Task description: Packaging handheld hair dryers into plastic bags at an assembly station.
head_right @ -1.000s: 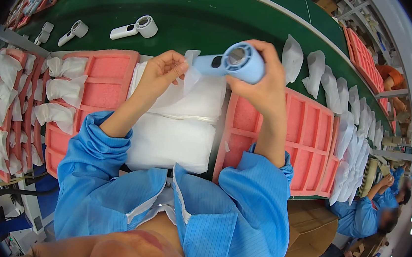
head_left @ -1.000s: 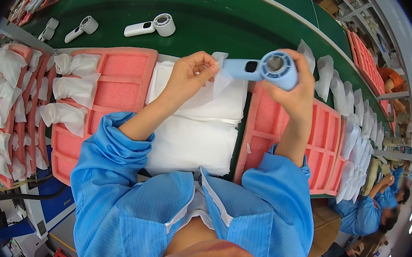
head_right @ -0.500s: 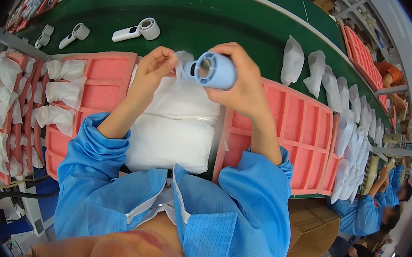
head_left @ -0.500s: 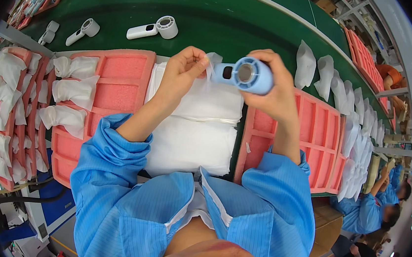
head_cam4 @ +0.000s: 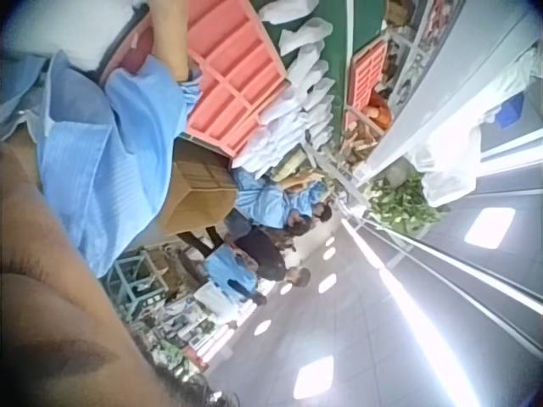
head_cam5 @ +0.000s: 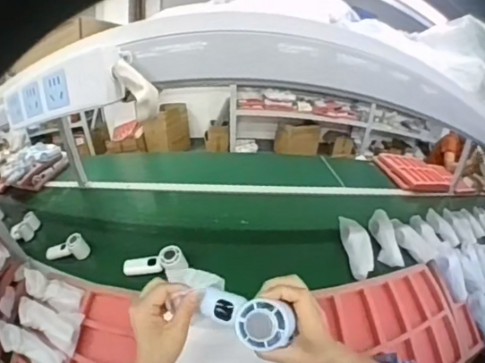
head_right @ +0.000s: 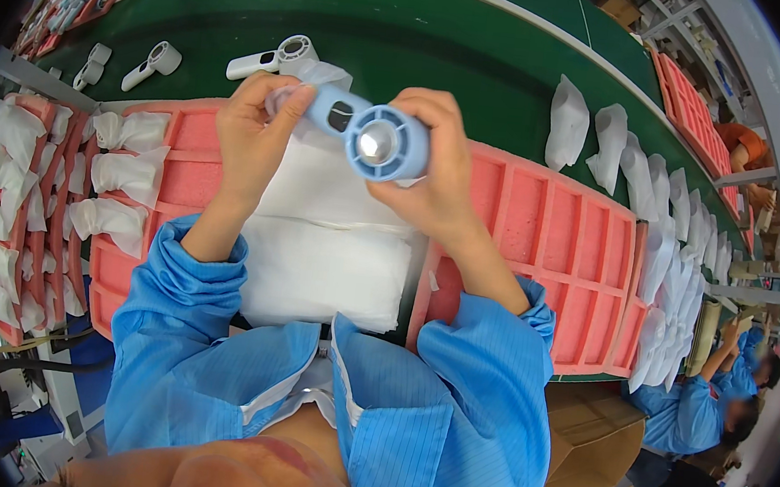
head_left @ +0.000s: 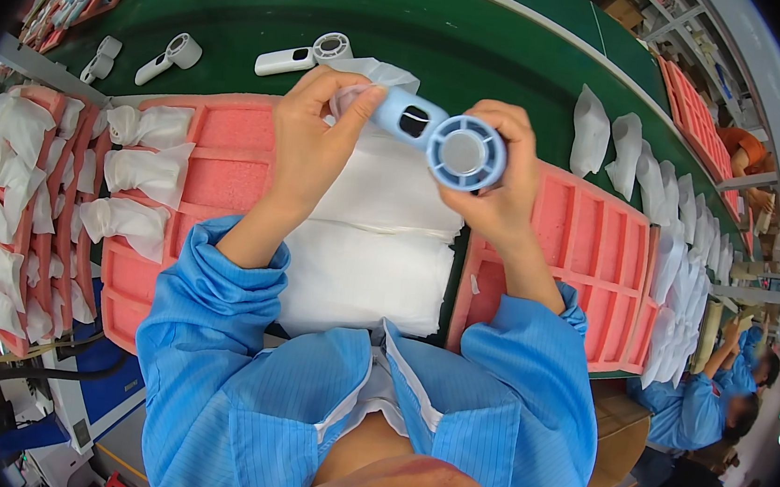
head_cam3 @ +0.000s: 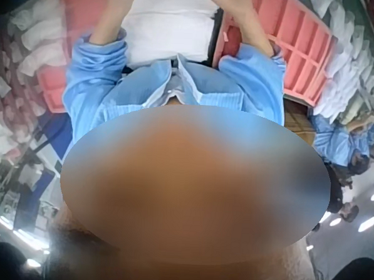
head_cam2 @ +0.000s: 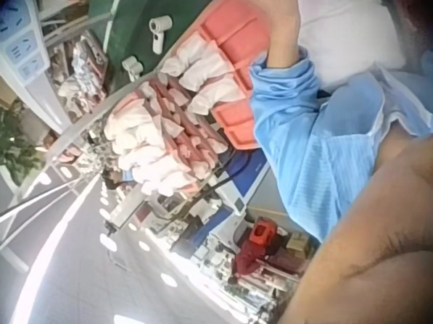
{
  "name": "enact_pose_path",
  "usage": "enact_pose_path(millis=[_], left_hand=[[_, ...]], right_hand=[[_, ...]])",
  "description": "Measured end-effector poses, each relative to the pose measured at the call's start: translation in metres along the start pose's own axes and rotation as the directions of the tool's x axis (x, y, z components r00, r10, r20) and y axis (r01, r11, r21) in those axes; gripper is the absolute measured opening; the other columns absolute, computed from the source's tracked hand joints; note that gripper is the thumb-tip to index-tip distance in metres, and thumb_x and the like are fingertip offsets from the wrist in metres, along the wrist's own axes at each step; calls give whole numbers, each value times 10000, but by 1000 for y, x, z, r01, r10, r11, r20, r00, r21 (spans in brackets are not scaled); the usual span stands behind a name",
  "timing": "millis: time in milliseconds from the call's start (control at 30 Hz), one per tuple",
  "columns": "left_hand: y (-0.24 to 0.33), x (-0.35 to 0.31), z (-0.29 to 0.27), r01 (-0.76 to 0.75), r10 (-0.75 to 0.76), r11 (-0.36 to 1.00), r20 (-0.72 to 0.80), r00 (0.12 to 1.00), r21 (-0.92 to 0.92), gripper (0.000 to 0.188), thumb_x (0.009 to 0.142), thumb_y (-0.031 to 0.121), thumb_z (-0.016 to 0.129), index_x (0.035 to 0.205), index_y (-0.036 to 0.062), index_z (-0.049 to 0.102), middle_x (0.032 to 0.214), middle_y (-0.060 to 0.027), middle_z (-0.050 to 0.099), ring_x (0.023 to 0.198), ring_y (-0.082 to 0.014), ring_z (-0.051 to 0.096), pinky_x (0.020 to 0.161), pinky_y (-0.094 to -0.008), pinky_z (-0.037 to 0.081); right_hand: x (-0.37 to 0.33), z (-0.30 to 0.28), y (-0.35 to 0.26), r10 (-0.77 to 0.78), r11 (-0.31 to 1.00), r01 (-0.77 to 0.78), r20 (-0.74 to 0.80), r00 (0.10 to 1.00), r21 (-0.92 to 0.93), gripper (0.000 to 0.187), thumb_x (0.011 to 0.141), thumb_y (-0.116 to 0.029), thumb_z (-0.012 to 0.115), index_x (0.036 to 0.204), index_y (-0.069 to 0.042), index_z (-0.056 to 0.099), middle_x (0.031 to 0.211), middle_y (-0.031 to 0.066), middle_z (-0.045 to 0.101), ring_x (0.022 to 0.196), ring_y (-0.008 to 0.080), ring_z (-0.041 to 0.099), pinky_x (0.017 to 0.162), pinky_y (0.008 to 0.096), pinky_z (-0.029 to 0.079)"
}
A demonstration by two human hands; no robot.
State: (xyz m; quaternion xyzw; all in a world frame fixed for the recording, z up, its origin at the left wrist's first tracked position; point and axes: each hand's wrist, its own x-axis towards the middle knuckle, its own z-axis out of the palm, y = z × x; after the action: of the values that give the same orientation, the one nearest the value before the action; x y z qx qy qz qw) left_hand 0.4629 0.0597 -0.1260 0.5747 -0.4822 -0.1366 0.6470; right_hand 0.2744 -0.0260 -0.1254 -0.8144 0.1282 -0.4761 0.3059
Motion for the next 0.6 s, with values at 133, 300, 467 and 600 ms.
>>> enact_pose_path(millis=[133, 300, 467, 600], left_hand=[[22, -17, 4, -92, 95, 995, 91, 991, -31, 118, 832, 80, 739, 888, -10, 687, 784, -37, 614, 679, -94, 550, 594, -228, 429], [27, -39, 14, -253, 244, 967, 196, 950, 24, 138, 791, 20, 745, 924, 4, 713, 793, -61, 628, 662, -128, 556, 582, -229, 426], [28, -60, 32, -429, 390, 884, 216, 895, 184, 228, 748, -20, 745, 970, 25, 725, 805, -67, 636, 638, -177, 562, 580, -263, 450], [32, -46, 27, -472, 406, 865, 317, 857, 167, 401, 699, -19, 762, 1086, 52, 690, 937, -92, 633, 715, -222, 596, 622, -317, 492]], right_hand=[[-9, 20, 4, -105, 989, 113, 82, 991, -97, 733, 594, 19, 812, 1245, 20, 475, 1149, 178, 495, 1000, 290, 554, 810, 337, 490], [-12, 25, 14, -176, 939, 196, 97, 980, -281, 852, 625, -11, 820, 1368, 42, 406, 1184, 197, 465, 1000, 335, 538, 783, 357, 494], [-8, 20, 9, -115, 961, 116, 16, 993, -253, 812, 659, -13, 802, 1373, 32, 417, 1205, 194, 451, 1000, 321, 534, 777, 355, 493], [-3, 12, 12, 80, 945, -91, -47, 996, -313, 782, 676, -53, 808, 1357, 13, 429, 1215, 182, 451, 1004, 307, 535, 783, 352, 496]])
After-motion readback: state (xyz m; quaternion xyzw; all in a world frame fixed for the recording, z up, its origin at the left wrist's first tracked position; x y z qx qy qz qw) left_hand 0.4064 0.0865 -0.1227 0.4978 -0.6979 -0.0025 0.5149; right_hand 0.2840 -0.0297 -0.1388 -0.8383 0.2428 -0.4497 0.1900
